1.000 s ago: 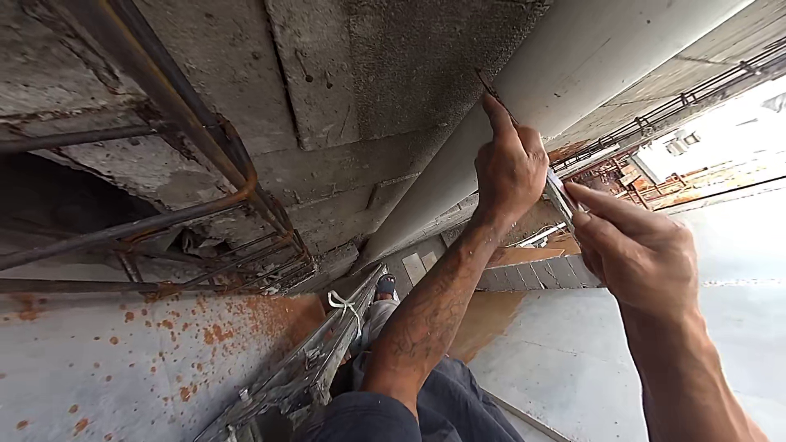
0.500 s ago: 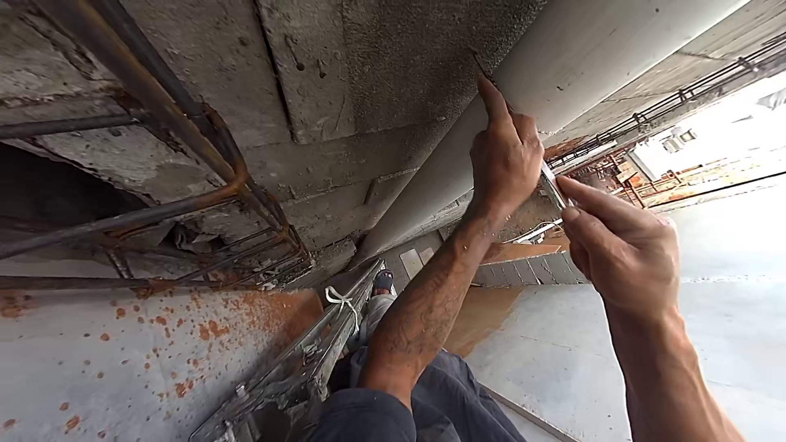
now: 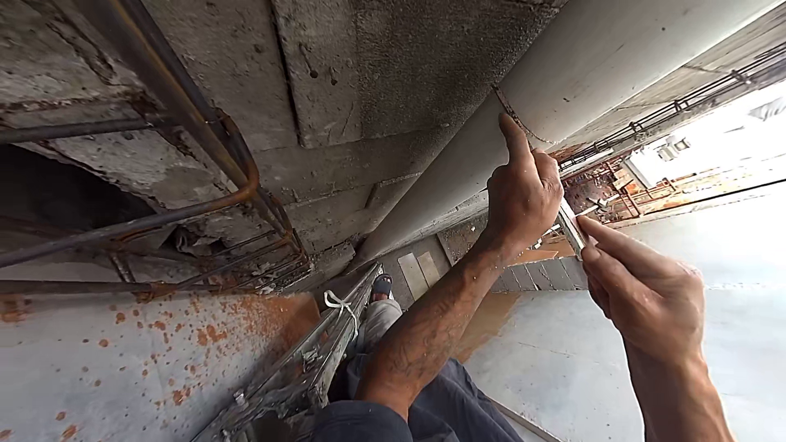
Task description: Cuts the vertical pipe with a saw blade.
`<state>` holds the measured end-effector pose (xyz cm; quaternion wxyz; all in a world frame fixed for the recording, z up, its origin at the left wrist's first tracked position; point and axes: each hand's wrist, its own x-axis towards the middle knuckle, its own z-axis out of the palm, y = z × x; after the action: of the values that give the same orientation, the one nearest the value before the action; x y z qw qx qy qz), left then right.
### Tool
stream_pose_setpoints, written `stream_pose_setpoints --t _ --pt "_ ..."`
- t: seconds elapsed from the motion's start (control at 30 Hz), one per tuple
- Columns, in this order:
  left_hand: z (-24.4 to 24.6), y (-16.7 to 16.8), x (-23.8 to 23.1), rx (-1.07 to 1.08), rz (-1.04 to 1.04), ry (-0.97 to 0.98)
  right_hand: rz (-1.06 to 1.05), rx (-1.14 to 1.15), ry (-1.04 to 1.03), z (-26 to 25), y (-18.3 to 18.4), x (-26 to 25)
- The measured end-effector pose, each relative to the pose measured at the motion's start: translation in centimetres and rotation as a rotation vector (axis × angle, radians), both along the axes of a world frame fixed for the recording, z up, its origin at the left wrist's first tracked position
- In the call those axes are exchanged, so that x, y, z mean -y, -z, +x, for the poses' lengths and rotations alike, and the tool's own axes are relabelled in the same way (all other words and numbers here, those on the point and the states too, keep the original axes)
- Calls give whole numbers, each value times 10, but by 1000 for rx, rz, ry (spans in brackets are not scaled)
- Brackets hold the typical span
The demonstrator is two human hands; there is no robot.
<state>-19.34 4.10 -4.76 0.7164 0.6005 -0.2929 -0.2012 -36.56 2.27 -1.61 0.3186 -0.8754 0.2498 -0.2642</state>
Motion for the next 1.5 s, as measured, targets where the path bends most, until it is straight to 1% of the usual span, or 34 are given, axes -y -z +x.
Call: stream_pose_setpoints --t 0.1,0.17,0.27,0.33,0.4,0.5,0.53,0.6,0.67,0.73,0.8,0.87,0.93,1.03,1.1,1.13,1.2,1.3,1.37,1.43,1.5 --pt "27 -8 13 -15 16 -47 -31 -5 22 29 0 11" --pt "30 -10 16 -34 26 -60 -25 -13 40 34 -3 12" --pt "2 -3 0 -3 10 -21 -51 -47 29 2 -2 3" --pt "-8 2 0 13 -20 -8 -37 -25 10 -11 0 -1" --pt "1 1 3 2 -14 9 -43 -18 1 -1 0 3" --pt "26 -7 18 -12 -12 -73 -56 -19 34 30 1 14" --pt "29 -8 19 -20 0 -78 -45 -19 40 32 0 15" --pt "16 -7 4 -20 32 -19 -48 -36 40 18 -1 11" --pt "-7 -1 -8 -27 3 18 -67 -51 36 -9 0 1" --pt "-14 4 -3 -1 -45 13 -52 -29 11 -18 1 -1" --pt "-3 3 2 3 -23 -2 -60 -24 4 -2 0 6" --pt "19 -5 13 -32 -15 -43 -78 -31 28 23 -2 14" --pt "28 -9 18 -72 -3 -53 -66 -38 51 32 -2 15" --pt "1 -5 -6 -51 21 6 -85 -50 18 1 1 7" --pt "-11 -3 -10 -35 3 43 -75 -23 -4 -15 1 4" --pt "-11 -2 -8 -20 8 57 -65 -22 -7 -15 2 5" --pt "6 -3 2 -10 13 58 -91 -45 0 3 0 14" --pt "31 -11 17 -66 23 9 -102 -48 35 29 -1 21" --pt "22 -9 12 -62 18 -8 -90 -52 22 19 -1 18" --pt "-1 -4 -1 -39 4 5 -96 -54 12 -5 0 8" --pt "-9 -4 -6 -42 5 47 -70 -26 -10 -15 -1 6"
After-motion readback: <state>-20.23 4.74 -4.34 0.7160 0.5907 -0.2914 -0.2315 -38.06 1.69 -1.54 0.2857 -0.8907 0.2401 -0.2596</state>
